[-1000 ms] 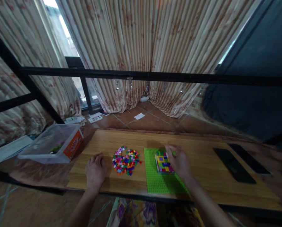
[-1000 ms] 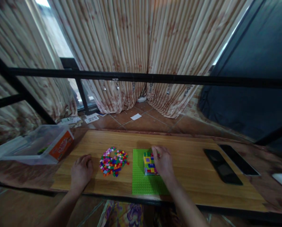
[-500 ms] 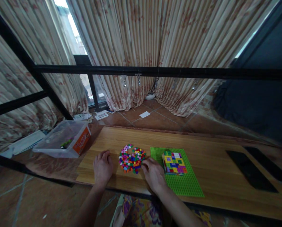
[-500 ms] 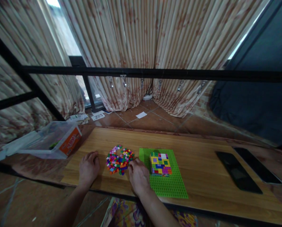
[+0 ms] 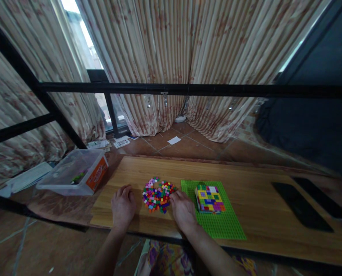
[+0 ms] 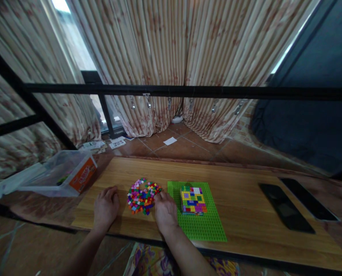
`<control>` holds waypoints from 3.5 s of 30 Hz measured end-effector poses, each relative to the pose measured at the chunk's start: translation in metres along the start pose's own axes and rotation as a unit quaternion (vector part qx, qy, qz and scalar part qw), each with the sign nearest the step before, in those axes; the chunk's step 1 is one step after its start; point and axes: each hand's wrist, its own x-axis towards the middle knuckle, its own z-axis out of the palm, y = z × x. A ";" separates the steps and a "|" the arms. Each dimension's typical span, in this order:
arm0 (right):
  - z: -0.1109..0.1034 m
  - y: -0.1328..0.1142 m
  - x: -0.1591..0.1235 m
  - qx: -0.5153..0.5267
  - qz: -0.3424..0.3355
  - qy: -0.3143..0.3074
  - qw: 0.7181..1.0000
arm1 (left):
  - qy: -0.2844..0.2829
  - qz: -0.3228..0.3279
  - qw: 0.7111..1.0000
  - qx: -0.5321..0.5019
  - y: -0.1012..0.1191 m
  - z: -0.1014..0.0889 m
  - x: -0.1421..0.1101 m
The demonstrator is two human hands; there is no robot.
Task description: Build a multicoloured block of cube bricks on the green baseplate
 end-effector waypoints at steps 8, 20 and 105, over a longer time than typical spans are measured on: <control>-0.016 0.000 -0.016 0.157 -0.003 0.057 0.986 | 0.002 0.005 1.000 0.007 0.000 0.000 0.000; -0.083 0.084 -0.035 0.247 0.150 0.170 0.942 | 0.001 0.007 1.000 0.001 -0.001 -0.001 0.001; -0.003 0.010 0.020 0.081 0.036 0.007 0.996 | -0.008 -0.011 1.000 -0.002 0.006 -0.005 -0.001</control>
